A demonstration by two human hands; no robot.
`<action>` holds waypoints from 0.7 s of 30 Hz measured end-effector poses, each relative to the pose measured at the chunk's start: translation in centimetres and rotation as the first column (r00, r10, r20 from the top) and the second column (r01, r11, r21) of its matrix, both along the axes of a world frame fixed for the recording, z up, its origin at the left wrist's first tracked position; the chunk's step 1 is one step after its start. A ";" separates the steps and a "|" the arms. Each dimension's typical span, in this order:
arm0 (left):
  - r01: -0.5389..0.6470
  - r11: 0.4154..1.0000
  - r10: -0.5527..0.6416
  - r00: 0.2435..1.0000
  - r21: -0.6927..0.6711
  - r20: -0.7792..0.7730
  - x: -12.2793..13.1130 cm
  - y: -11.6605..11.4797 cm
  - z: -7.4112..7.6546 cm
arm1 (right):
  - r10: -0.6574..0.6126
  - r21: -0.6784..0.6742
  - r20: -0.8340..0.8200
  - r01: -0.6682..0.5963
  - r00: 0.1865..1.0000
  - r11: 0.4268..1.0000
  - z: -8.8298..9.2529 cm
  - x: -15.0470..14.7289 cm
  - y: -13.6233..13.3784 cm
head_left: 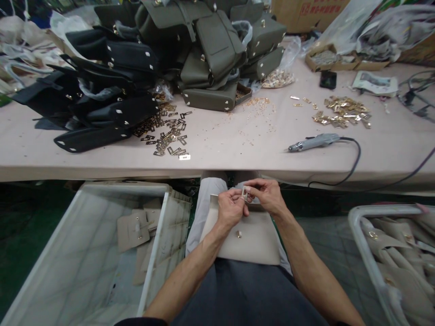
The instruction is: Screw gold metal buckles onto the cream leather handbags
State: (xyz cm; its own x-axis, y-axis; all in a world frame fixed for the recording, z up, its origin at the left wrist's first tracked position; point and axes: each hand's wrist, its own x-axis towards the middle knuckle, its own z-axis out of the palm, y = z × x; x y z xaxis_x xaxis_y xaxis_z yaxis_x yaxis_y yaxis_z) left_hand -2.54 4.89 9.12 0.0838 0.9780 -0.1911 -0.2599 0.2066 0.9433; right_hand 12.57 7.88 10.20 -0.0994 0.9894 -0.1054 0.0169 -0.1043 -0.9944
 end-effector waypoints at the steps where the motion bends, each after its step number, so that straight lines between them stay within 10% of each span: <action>1: 0.003 1.000 -0.003 1.000 0.001 0.003 0.0 0.0 -0.1 | -0.004 -0.001 -0.003 0.004 1.000 1.000 -0.1 0.0 0.0; 21: -0.040 0.998 0.040 0.999 -0.042 -0.006 0.2 -0.1 -0.1 | -0.038 0.018 0.015 0.037 0.999 0.999 -0.1 -0.2 0.0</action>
State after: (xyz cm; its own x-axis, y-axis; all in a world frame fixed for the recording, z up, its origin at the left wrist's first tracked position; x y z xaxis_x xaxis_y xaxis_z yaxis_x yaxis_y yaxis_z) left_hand -2.39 4.80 9.06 0.0438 0.9715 -0.2329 -0.2643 0.2360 0.9351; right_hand 12.38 7.87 10.05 -0.0608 0.9942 -0.0887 0.0281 -0.0871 -0.9958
